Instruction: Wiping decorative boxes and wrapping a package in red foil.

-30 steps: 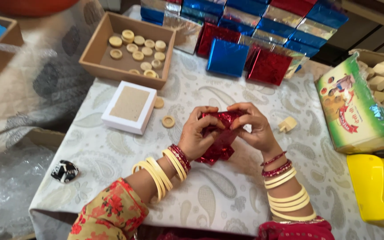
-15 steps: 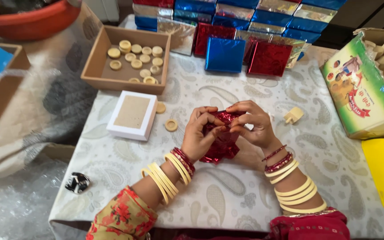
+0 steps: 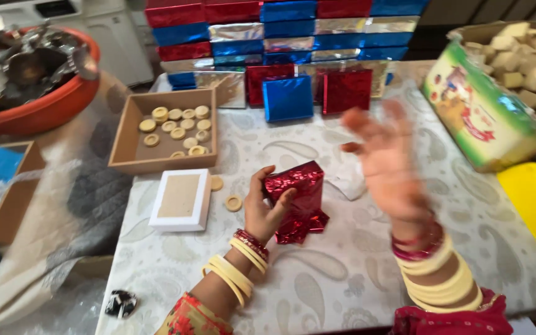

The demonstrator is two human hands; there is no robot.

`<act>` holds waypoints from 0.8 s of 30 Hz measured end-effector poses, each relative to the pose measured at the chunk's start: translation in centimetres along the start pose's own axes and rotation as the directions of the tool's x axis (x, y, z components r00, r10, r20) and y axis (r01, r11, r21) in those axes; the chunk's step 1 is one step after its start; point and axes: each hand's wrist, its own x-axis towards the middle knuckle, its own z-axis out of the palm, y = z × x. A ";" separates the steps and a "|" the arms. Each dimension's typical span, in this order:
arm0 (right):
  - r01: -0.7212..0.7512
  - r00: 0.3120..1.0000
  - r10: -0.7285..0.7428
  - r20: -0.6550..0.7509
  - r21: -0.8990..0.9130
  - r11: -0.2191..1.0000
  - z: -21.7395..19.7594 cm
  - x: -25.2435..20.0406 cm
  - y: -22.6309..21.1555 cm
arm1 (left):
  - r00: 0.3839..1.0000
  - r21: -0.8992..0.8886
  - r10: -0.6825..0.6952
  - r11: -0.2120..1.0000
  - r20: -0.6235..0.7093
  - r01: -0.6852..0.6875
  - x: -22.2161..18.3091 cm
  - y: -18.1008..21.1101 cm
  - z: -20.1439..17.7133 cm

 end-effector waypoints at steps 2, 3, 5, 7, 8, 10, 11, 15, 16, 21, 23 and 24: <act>0.091 0.984 -0.023 -0.179 0.378 0.921 -1.0 -1.1 -4.1 | 1.000 -0.002 -0.007 1.000 0.009 0.007 -0.4 -0.3 0.1; 0.170 0.959 -0.083 -0.273 0.314 0.934 -1.7 -2.0 -5.7 | 0.999 0.048 0.047 0.998 -0.017 -0.046 -0.5 -0.4 0.0; 0.250 0.912 -0.149 -0.383 0.230 0.941 -3.6 -4.6 -7.2 | 0.995 0.100 0.103 0.990 -0.009 -0.102 -1.2 -1.0 0.0; 0.135 0.890 -0.208 -0.405 -0.200 0.970 -6.2 -6.7 -6.8 | 0.975 0.185 0.216 0.962 -0.060 -0.201 -0.7 -1.5 0.1; 0.168 0.875 -0.245 -0.418 -0.212 0.963 -8.1 -7.6 -6.3 | 0.967 0.187 0.253 0.952 -0.041 -0.241 -0.7 -1.7 -0.3; -0.246 0.865 -0.176 -0.469 -0.705 0.665 -12.4 -9.8 -5.9 | 0.983 0.186 0.183 0.967 -0.026 -0.175 -0.8 -2.3 -0.1; -0.250 0.853 -0.209 -0.478 -0.726 0.640 -15.1 -10.6 -5.7 | 0.978 0.156 0.208 0.966 -0.001 -0.205 -0.7 -2.6 -0.3; -0.673 0.642 -0.280 -0.714 -0.700 0.239 -30.7 -21.1 -2.1 | 0.994 0.042 0.105 0.993 0.026 -0.106 -0.7 -4.4 -0.2; -0.725 0.624 -0.356 -0.695 -0.686 0.068 -34.9 -24.0 -0.5 | 0.980 0.089 0.198 0.976 -0.002 -0.197 -0.5 -4.9 -0.4; -0.881 0.470 -0.121 -0.874 -0.458 -0.119 -37.1 -27.1 -2.7 | 0.997 0.005 0.065 0.998 0.047 -0.066 -0.3 -8.0 -1.6; -0.925 0.371 -0.004 -0.929 -0.369 -0.092 -36.9 -27.0 -2.7 | 0.994 0.005 0.093 0.996 0.050 -0.093 -0.6 -8.7 -2.2; -0.928 0.331 0.102 -0.938 -0.344 -0.145 -37.2 -27.2 -2.4 | 0.993 -0.014 0.105 0.994 0.057 -0.105 -0.8 -8.9 -2.4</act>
